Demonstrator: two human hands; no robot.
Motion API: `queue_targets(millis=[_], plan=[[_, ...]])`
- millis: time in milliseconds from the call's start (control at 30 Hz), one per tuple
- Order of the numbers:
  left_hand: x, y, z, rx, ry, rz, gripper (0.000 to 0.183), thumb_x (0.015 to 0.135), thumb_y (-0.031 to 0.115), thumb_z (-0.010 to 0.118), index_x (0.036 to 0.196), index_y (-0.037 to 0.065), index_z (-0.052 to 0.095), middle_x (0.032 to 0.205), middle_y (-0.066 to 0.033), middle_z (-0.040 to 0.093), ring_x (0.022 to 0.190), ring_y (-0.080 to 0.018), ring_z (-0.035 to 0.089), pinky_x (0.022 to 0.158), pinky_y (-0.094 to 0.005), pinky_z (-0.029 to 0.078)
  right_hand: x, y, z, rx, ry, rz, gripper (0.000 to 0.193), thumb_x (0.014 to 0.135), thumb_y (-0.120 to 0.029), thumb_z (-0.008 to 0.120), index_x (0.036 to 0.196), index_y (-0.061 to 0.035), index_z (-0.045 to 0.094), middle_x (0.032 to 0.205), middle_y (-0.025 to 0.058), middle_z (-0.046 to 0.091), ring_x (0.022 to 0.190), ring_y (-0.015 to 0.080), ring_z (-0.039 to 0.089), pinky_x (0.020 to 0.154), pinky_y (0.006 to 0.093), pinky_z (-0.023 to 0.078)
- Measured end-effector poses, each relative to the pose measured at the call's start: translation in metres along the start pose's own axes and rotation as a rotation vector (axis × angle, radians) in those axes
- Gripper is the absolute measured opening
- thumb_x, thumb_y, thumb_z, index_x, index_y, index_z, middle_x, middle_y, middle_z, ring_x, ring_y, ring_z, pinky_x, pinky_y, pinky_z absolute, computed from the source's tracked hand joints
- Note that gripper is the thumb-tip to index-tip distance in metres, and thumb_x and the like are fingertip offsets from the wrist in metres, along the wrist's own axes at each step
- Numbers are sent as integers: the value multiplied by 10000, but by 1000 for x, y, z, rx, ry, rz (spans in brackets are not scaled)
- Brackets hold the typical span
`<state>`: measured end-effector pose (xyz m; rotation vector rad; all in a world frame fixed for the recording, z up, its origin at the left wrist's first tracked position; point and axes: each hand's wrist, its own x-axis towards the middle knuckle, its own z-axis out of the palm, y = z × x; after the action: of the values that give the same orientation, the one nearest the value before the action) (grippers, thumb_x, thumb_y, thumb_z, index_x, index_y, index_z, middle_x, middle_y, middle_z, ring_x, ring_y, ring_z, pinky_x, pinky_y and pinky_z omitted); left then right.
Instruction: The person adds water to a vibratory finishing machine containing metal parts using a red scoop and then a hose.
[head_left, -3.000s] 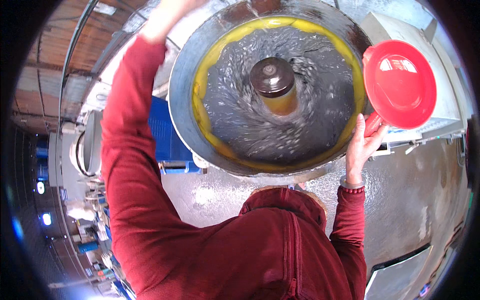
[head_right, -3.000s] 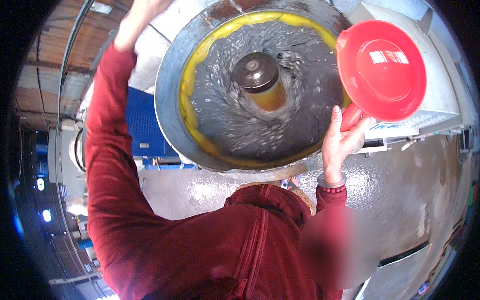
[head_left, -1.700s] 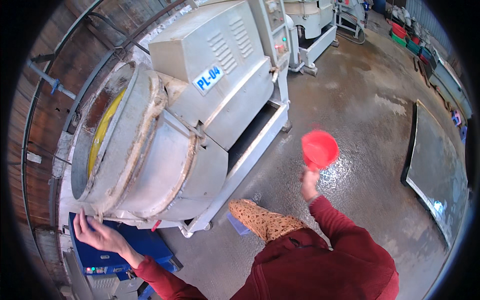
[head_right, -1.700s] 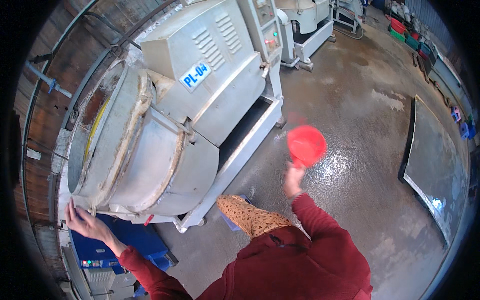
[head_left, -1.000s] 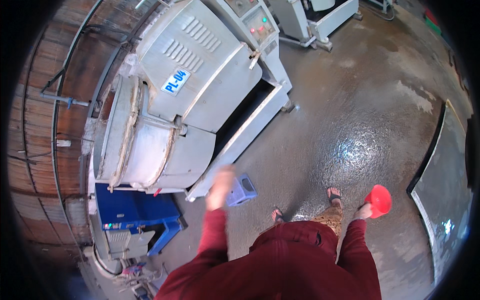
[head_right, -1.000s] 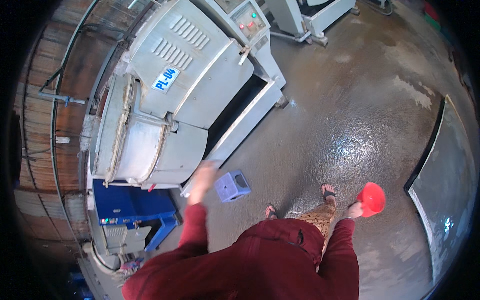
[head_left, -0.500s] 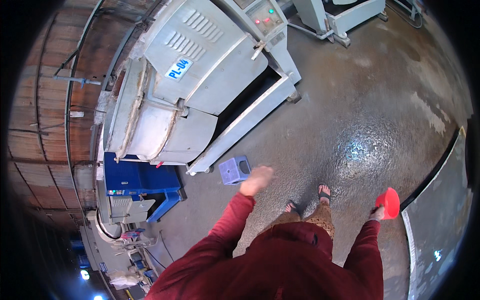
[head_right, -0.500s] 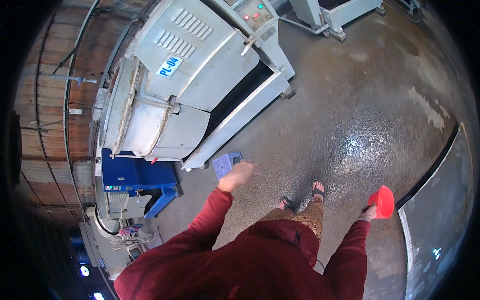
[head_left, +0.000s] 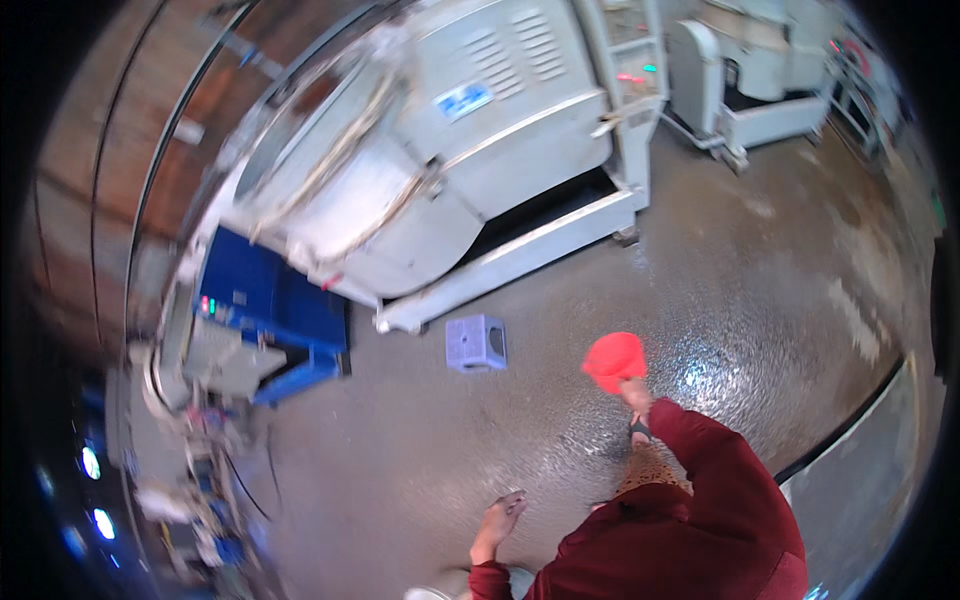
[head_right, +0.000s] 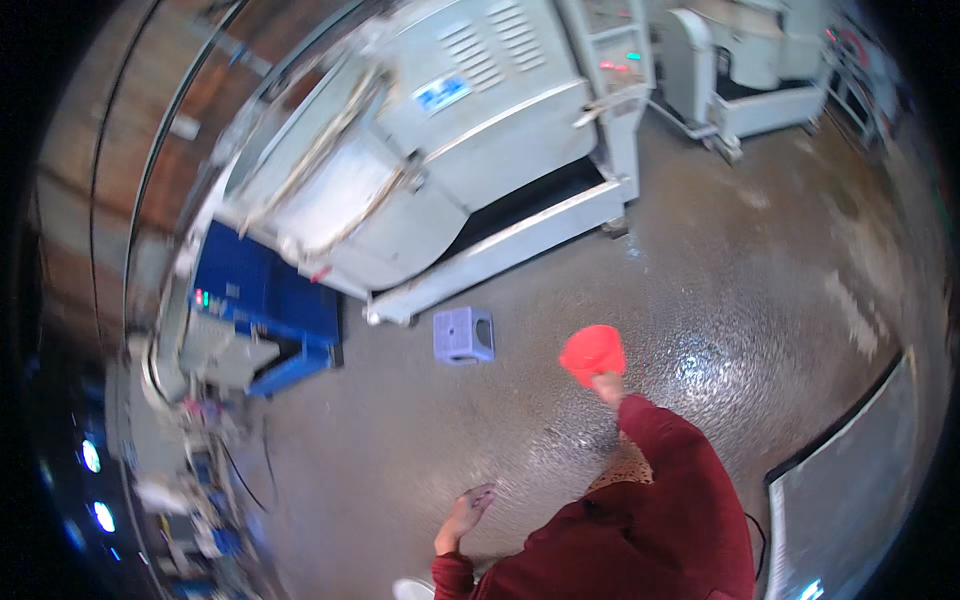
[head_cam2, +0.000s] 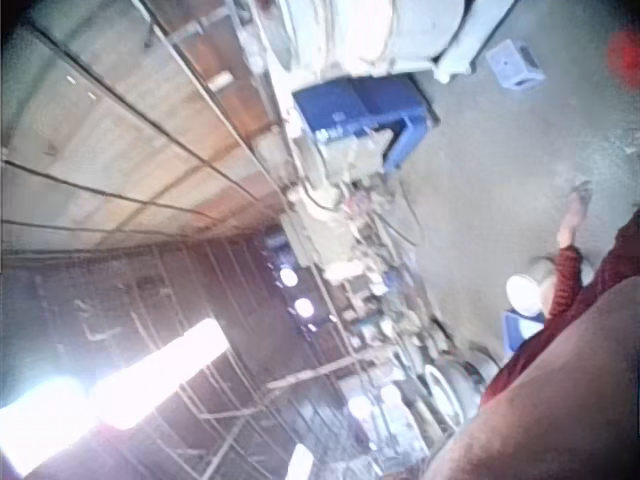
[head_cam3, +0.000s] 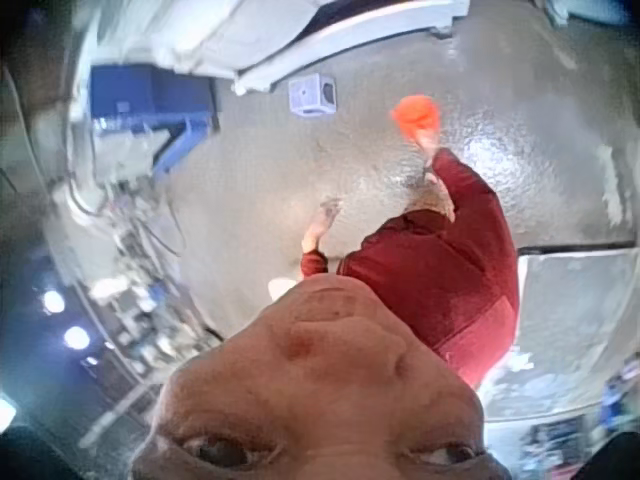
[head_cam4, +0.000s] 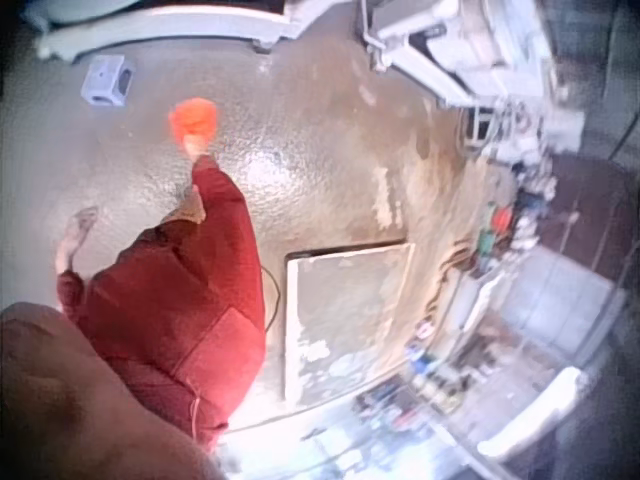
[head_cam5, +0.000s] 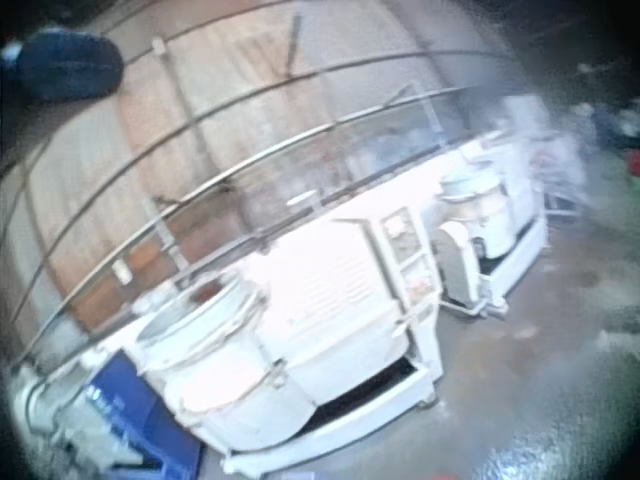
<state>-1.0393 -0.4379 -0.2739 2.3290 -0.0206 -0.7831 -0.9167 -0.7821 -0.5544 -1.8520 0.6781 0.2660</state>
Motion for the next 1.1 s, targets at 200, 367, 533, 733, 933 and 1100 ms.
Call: queue_targets(millis=[200, 367, 533, 733, 933, 1100], plan=[[-143, -86, 65, -991, 238, -252, 587, 904, 478, 391, 1208, -16, 484, 1093, -108, 582, 954, -164, 545, 786, -284, 428, -225, -189, 122, -102, -837, -82, 628, 867, -597, 319, 632, -55, 534, 486, 2, 447, 390, 107, 417, 360, 264, 309], [-222, -90, 94, -1372, 965, -343, 616, 869, 554, 381, 1166, 19, 456, 980, -124, 553, 777, -200, 551, 699, -329, 465, -447, -155, 208, -223, -1386, -388, 629, 893, -592, 222, 790, -70, 557, 567, -2, 492, 462, 74, 447, 407, 216, 333], [-294, -134, 131, -1942, 1511, -242, 294, 878, 374, 501, 749, 114, 459, 551, 16, 449, 420, -100, 410, 371, -240, 330, -539, -106, 256, -696, -1986, -288, 600, 901, -567, 258, 875, -59, 576, 608, 28, 537, 488, 91, 480, 435, 228, 369], [-337, -218, 172, -2606, 1536, -480, 207, 821, 219, 620, 832, 44, 509, 602, 10, 480, 501, -97, 456, 420, -228, 382, -551, -128, 346, -1112, -1892, -1002, 431, 859, -294, 513, 1189, -18, 511, 879, 120, 621, 778, 187, 602, 624, 285, 483], [-351, -359, 219, -2490, 1840, -72, 219, 834, 174, 574, 660, 156, 444, 535, 40, 401, 439, -80, 382, 410, -217, 308, -496, -185, 467, -1470, -1615, -1357, 412, 827, -282, 522, 1148, -24, 528, 1052, 205, 583, 982, 334, 561, 842, 395, 444], [-383, -448, 236, -2498, 1979, -472, 243, 790, 194, 615, 609, 186, 452, 491, 56, 400, 429, -69, 404, 399, -212, 297, -492, -278, 560, -1679, -1471, -1388, 404, 821, -289, 514, 1133, -32, 532, 1059, 217, 574, 1008, 355, 539, 857, 425, 433]])
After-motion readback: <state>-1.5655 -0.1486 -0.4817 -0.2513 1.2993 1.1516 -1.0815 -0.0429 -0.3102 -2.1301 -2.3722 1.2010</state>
